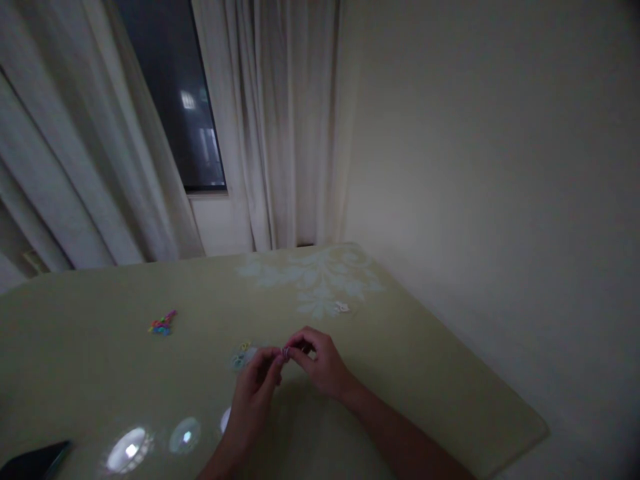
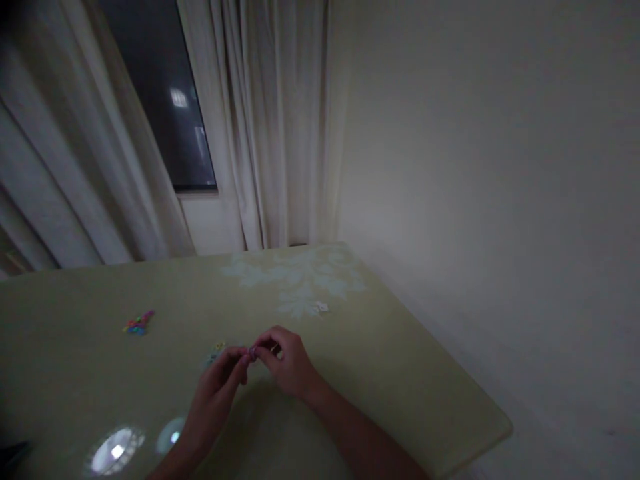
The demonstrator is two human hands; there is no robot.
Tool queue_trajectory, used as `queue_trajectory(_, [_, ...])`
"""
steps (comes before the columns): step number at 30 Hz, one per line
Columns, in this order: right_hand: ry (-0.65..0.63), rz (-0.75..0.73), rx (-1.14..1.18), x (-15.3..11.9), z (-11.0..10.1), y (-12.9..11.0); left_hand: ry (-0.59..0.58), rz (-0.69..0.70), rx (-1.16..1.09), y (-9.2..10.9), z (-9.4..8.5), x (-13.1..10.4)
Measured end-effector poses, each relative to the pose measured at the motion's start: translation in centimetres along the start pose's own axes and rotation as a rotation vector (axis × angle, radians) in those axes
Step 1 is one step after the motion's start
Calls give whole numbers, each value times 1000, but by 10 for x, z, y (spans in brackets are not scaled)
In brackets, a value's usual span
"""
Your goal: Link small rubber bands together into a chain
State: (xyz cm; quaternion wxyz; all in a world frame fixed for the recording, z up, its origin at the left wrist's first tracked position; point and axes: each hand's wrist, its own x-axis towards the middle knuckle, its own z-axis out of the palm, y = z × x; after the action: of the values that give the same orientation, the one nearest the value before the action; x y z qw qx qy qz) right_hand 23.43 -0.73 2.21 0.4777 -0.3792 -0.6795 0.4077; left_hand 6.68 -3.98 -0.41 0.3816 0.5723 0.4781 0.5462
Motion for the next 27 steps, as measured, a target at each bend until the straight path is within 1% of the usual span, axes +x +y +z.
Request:
queue_trajectory(4, [25, -5, -14, 0, 2, 1, 8, -19, 4, 3, -4, 2])
queue_trajectory(10, [54, -77, -68, -1, 2, 6, -41, -24, 96, -1, -8, 5])
queue_trajectory(13, [28, -127, -100, -1, 1, 11, -32, -5, 174, -5, -9, 5])
queue_trajectory(15, [-14, -153, -136, 0, 0, 13, -25, 21, 206, -7, -9, 5])
queue_trajectory(17, [-55, -173, -172, 0, -1, 14, -32, 56, 236, -8, -10, 6])
queue_trajectory(19, [-68, -178, -202, 0, -2, 14, -57, 94, 274, -10, -14, 9])
queue_trajectory(22, [-19, -173, -234, 2, -5, 11, -70, 154, 362, -13, -27, 16])
queue_trajectory(24, [42, -160, -244, 5, -10, 11, -65, 234, 502, -17, -37, 21])
queue_trajectory(27, [125, -96, -248, 12, -22, 15, -145, 418, 828, -25, -43, 22])
